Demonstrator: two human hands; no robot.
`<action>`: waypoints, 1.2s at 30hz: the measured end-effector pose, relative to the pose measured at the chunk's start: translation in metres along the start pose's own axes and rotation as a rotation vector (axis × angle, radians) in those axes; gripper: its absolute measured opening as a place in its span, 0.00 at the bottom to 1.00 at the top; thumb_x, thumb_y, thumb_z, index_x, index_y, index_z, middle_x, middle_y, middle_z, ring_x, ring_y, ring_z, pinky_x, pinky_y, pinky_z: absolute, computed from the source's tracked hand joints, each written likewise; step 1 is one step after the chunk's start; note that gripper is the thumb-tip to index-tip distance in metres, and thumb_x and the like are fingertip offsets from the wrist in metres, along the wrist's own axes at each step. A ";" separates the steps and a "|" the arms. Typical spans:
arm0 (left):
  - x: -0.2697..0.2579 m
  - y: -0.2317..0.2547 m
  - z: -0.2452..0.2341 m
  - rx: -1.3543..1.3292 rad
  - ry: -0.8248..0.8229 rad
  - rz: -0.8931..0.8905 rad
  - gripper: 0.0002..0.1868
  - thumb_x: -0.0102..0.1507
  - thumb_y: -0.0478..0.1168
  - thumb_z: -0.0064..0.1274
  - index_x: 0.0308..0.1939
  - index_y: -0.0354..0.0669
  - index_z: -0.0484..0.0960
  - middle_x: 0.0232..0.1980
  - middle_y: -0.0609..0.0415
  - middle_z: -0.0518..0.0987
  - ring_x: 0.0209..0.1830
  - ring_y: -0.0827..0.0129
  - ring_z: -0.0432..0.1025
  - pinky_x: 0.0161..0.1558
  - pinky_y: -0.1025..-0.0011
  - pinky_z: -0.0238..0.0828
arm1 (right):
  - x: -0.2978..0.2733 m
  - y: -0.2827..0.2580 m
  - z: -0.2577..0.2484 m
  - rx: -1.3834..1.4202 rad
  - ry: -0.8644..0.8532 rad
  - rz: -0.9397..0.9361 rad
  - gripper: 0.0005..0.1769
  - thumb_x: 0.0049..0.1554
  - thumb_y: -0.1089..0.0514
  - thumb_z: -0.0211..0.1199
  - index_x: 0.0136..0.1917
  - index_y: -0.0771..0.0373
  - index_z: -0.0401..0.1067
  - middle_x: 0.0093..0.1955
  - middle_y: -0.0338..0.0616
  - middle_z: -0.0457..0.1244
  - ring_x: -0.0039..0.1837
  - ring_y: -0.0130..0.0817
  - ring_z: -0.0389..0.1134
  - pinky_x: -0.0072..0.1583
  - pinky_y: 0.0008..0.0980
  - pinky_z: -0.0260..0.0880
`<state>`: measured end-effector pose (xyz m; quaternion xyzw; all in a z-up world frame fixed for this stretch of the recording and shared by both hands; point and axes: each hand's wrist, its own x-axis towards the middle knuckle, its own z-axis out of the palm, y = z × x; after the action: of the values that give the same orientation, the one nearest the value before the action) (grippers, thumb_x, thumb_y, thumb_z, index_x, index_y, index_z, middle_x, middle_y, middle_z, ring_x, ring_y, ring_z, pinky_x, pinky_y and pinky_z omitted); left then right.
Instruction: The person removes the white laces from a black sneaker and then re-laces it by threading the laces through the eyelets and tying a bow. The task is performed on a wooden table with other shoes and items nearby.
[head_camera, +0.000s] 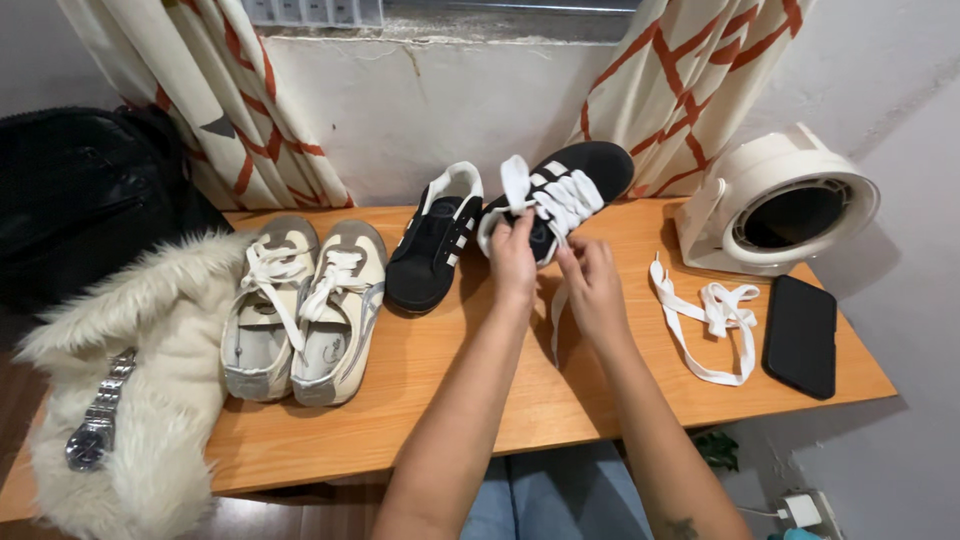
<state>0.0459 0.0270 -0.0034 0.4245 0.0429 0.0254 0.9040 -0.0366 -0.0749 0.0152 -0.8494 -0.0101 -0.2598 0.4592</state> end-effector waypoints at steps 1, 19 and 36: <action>-0.001 -0.002 0.002 -0.050 -0.038 0.033 0.13 0.70 0.43 0.50 0.49 0.35 0.80 0.39 0.58 0.80 0.34 0.76 0.72 0.35 0.74 0.68 | 0.007 0.002 0.005 0.011 0.020 -0.028 0.13 0.65 0.53 0.62 0.51 0.67 0.69 0.47 0.47 0.61 0.46 0.36 0.63 0.50 0.34 0.65; 0.003 -0.014 -0.005 -0.345 -0.111 -0.043 0.18 0.68 0.41 0.50 0.60 0.36 0.74 0.54 0.50 0.79 0.51 0.68 0.75 0.53 0.68 0.71 | 0.006 0.041 -0.037 0.564 -0.542 0.630 0.15 0.65 0.56 0.53 0.44 0.69 0.73 0.38 0.53 0.66 0.40 0.41 0.65 0.44 0.35 0.65; -0.007 -0.008 0.000 -0.087 -0.234 0.026 0.26 0.67 0.53 0.55 0.57 0.34 0.77 0.52 0.55 0.79 0.49 0.73 0.71 0.55 0.73 0.67 | 0.024 -0.041 -0.014 -0.160 -0.053 0.030 0.10 0.57 0.58 0.69 0.44 0.68 0.73 0.38 0.47 0.65 0.39 0.33 0.65 0.43 0.32 0.66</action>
<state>0.0390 0.0210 -0.0090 0.3856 -0.0695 -0.0106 0.9200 -0.0328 -0.0674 0.0638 -0.8900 0.0113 -0.2301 0.3935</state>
